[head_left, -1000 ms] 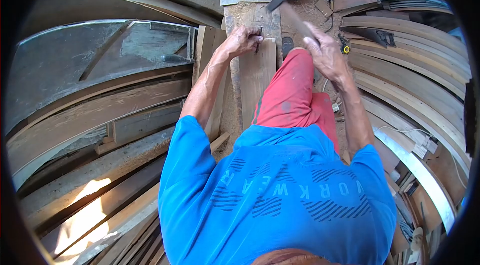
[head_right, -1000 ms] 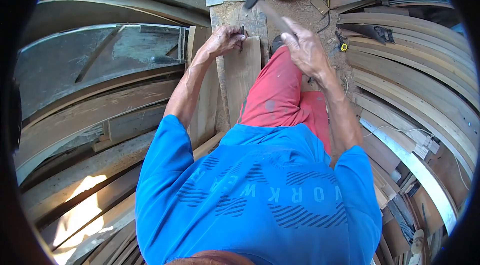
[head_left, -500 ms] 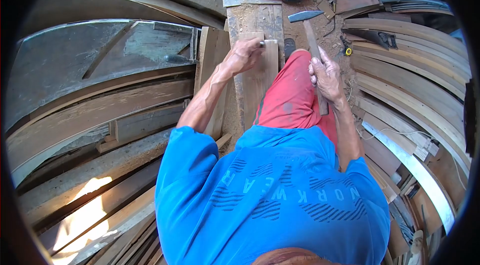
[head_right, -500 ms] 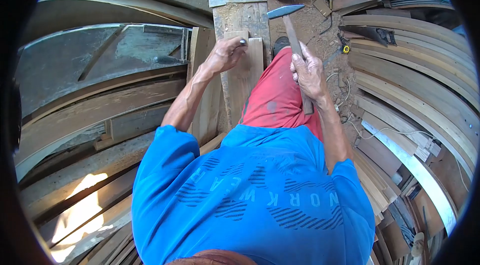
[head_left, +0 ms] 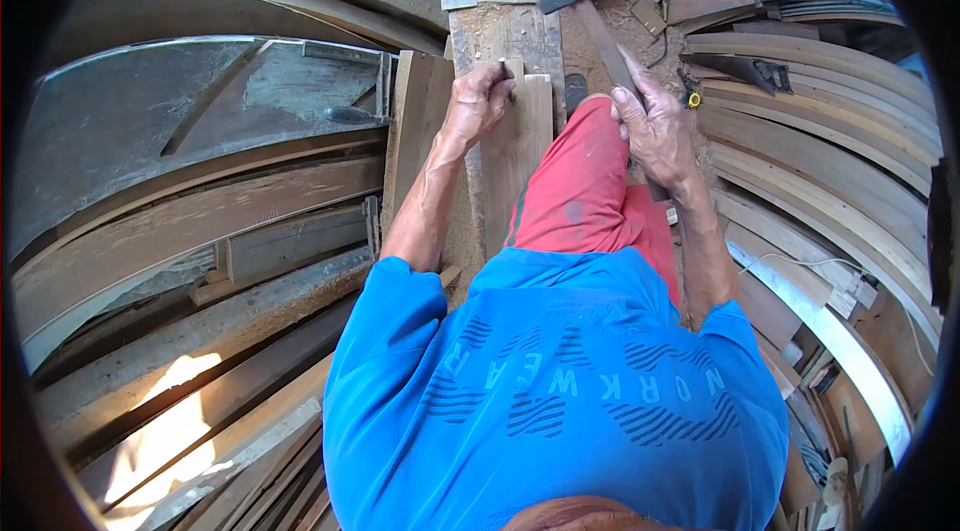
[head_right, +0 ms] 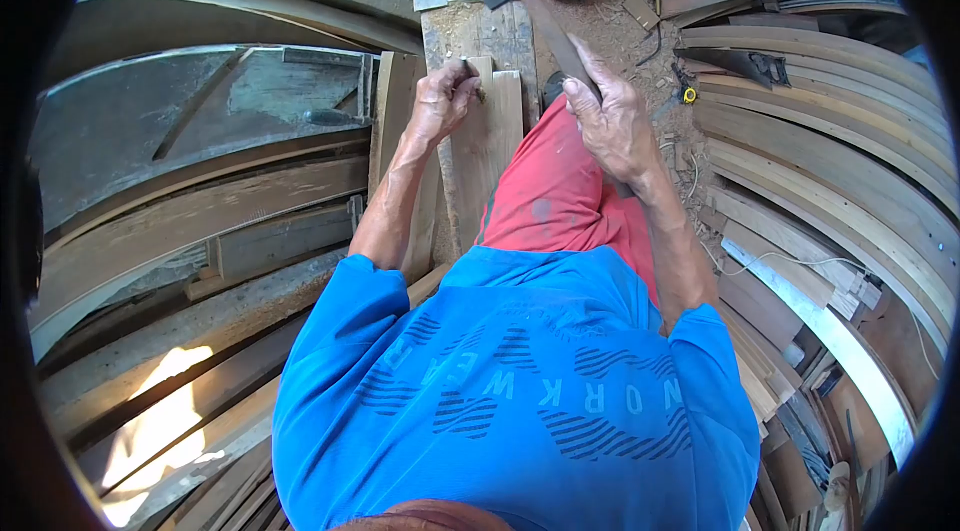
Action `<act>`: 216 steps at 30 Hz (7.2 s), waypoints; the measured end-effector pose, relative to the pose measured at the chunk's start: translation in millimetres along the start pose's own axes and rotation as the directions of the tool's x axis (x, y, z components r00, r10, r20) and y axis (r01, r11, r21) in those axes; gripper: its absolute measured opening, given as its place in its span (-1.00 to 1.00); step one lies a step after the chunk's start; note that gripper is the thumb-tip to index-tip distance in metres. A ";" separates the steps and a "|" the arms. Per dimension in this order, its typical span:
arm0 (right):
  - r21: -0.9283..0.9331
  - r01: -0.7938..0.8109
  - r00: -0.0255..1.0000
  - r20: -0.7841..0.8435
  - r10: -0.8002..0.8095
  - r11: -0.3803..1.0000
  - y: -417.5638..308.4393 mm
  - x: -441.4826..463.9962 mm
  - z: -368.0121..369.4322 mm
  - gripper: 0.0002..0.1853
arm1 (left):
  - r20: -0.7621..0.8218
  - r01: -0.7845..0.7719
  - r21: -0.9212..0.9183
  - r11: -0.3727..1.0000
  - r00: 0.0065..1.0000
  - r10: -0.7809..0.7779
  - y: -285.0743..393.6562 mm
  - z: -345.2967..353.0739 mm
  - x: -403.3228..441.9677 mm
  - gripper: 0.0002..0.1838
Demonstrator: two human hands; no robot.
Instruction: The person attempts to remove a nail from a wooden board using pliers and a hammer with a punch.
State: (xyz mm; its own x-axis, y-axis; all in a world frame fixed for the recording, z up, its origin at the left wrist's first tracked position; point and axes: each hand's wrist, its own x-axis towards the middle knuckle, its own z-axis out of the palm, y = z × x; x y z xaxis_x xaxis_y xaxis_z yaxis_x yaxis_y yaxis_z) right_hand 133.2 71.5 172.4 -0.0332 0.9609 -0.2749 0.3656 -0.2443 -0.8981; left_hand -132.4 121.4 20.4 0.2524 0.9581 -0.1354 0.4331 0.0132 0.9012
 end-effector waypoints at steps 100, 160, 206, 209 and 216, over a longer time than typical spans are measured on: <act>-0.545 0.188 0.982 0.098 -0.161 0.817 40.6 51.1 14.3 -0.38 | -0.273 0.096 -0.676 0.731 0.889 -0.369 -30.9 -17.2 0.3 -0.80; -0.059 0.388 0.617 0.758 -0.211 0.920 -34.8 163.8 -0.6 -0.72 | -0.946 0.548 -0.121 0.828 0.190 -0.264 44.5 43.9 -53.7 -0.75; 0.000 0.548 0.277 0.944 -0.181 0.837 -64.6 255.2 45.8 -0.40 | -0.673 0.504 -0.314 0.804 0.479 -0.563 63.3 67.9 -24.5 -0.87; -0.034 0.828 -0.014 0.997 0.082 0.560 -60.9 272.6 59.4 -0.38 | -0.677 0.522 -0.295 0.800 0.476 -0.561 62.9 65.4 -23.7 -0.85; -0.148 0.914 0.239 0.949 -0.206 0.379 15.4 270.6 39.3 -0.27 | -0.771 0.539 -0.297 0.788 0.351 -0.531 73.5 63.4 -7.2 -0.86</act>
State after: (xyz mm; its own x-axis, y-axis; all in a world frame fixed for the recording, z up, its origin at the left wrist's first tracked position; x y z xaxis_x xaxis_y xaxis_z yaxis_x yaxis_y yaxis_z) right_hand 93.3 322.7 70.8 -0.9660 0.1561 -0.2061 0.2454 0.8047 -0.5407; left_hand -47.6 97.3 61.5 -0.8086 0.5503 -0.2081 0.2207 0.6116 0.7597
